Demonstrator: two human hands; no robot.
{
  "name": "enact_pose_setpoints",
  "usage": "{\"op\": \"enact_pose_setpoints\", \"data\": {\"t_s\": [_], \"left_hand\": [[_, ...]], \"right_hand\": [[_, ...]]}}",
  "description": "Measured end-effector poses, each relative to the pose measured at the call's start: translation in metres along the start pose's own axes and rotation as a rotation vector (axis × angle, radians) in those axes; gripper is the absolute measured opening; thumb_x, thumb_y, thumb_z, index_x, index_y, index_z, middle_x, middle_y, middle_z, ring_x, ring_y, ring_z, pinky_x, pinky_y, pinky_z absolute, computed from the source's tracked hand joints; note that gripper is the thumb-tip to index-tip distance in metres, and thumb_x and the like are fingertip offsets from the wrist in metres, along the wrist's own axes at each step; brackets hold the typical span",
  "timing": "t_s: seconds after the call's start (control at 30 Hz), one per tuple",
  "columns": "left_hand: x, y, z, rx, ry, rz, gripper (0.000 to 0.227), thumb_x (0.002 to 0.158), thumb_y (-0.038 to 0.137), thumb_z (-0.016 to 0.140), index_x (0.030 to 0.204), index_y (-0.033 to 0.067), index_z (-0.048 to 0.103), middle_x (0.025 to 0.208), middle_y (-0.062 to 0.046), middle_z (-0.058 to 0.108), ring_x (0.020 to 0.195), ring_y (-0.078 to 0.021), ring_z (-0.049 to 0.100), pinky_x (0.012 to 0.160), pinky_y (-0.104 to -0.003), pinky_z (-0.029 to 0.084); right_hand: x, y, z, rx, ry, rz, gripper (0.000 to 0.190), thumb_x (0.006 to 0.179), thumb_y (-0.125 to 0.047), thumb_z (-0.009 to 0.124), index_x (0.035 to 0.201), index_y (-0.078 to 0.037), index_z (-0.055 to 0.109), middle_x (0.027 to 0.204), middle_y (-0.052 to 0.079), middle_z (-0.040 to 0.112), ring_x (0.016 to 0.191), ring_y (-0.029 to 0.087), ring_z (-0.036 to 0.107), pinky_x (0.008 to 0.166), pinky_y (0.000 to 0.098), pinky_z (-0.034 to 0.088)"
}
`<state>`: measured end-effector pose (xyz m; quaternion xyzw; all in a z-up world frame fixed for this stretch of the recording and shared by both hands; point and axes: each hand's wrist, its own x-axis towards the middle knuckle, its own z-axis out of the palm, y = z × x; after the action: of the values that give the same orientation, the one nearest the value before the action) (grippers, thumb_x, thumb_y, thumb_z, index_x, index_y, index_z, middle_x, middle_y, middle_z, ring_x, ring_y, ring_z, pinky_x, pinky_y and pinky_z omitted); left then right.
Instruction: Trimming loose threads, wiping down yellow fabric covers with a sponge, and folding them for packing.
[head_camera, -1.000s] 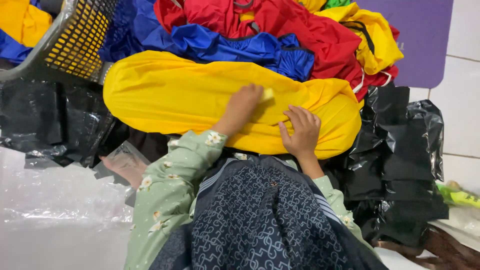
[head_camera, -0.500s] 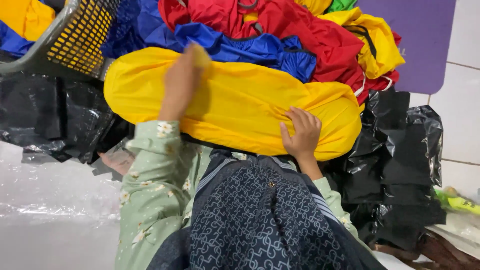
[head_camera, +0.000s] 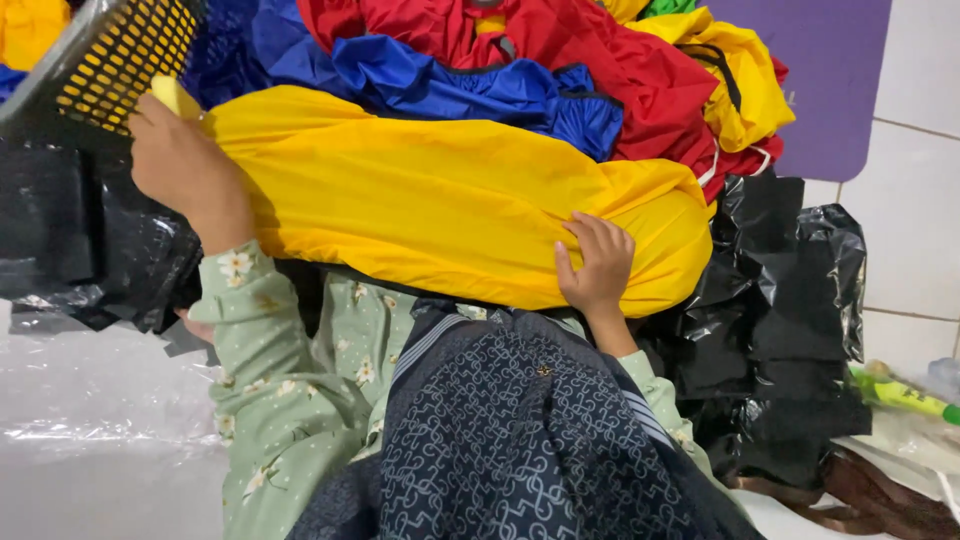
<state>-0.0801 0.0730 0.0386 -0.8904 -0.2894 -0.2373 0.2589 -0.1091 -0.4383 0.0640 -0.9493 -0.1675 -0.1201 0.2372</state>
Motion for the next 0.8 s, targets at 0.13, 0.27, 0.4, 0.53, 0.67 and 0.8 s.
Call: {"op": "enact_pose_setpoints", "data": {"t_s": [0.13,0.27,0.4,0.53,0.67,0.8], "left_hand": [[-0.014,0.048,-0.131,-0.783,-0.264,0.166,0.068,0.103,0.024,0.079,0.151,-0.0017,0.039,0.12,-0.025,0.069,0.099,-0.0408,0.073,0.082,-0.048,0.058],[-0.095,0.114,-0.218,-1.287,-0.447,0.677,0.067,0.097,0.036,0.069,0.155,0.0126,0.046,0.103,-0.018,0.075,0.091,-0.0351,0.076,0.075,-0.046,0.06],[-0.091,0.095,-0.203,-1.018,-0.24,0.642,0.045,0.088,0.034,0.076,0.131,0.0255,0.068,0.077,-0.002,0.071,0.067,-0.0224,0.073,0.06,-0.034,0.058],[-0.059,0.004,-0.129,-0.241,-0.128,0.16,0.049,0.083,0.045,0.084,0.123,0.0234,0.068,0.072,0.003,0.064,0.06,-0.0161,0.066,0.053,-0.029,0.056],[-0.031,-0.085,-0.152,-0.274,-0.131,-0.169,0.051,0.095,0.019,0.082,0.137,0.0025,0.056,0.103,-0.013,0.076,0.078,-0.0298,0.073,0.065,-0.038,0.054],[-0.038,-0.046,-0.186,-0.576,-0.058,-0.083,0.052,0.1,0.008,0.08,0.144,-0.0018,0.054,0.131,-0.02,0.073,0.101,-0.0349,0.078,0.084,-0.038,0.059]], "right_hand": [[-0.004,-0.001,0.0,-0.005,-0.001,0.006,0.029,0.101,-0.04,0.06,0.112,-0.017,0.073,0.122,0.003,0.07,0.117,0.024,0.06,0.103,0.0442,0.036],[-0.001,-0.003,-0.005,-0.035,-0.019,-0.017,0.031,0.101,-0.039,0.058,0.114,-0.014,0.073,0.122,0.005,0.069,0.117,0.027,0.06,0.103,0.0448,0.037],[-0.003,0.0,-0.004,-0.033,-0.005,-0.036,0.029,0.099,-0.037,0.059,0.113,-0.015,0.073,0.121,0.005,0.069,0.115,0.027,0.06,0.102,0.0457,0.037],[-0.001,-0.001,-0.002,0.004,0.023,-0.023,0.027,0.099,-0.037,0.061,0.112,-0.017,0.073,0.121,0.004,0.07,0.115,0.026,0.06,0.102,0.0449,0.037],[0.006,-0.023,-0.02,-0.005,0.027,-0.05,0.026,0.093,-0.022,0.065,0.11,-0.004,0.071,0.123,0.01,0.071,0.115,0.029,0.059,0.105,0.0396,0.038],[0.002,-0.016,-0.015,0.003,0.03,-0.053,0.026,0.092,-0.02,0.067,0.111,-0.004,0.071,0.123,0.01,0.071,0.115,0.029,0.06,0.106,0.0398,0.038]]}}
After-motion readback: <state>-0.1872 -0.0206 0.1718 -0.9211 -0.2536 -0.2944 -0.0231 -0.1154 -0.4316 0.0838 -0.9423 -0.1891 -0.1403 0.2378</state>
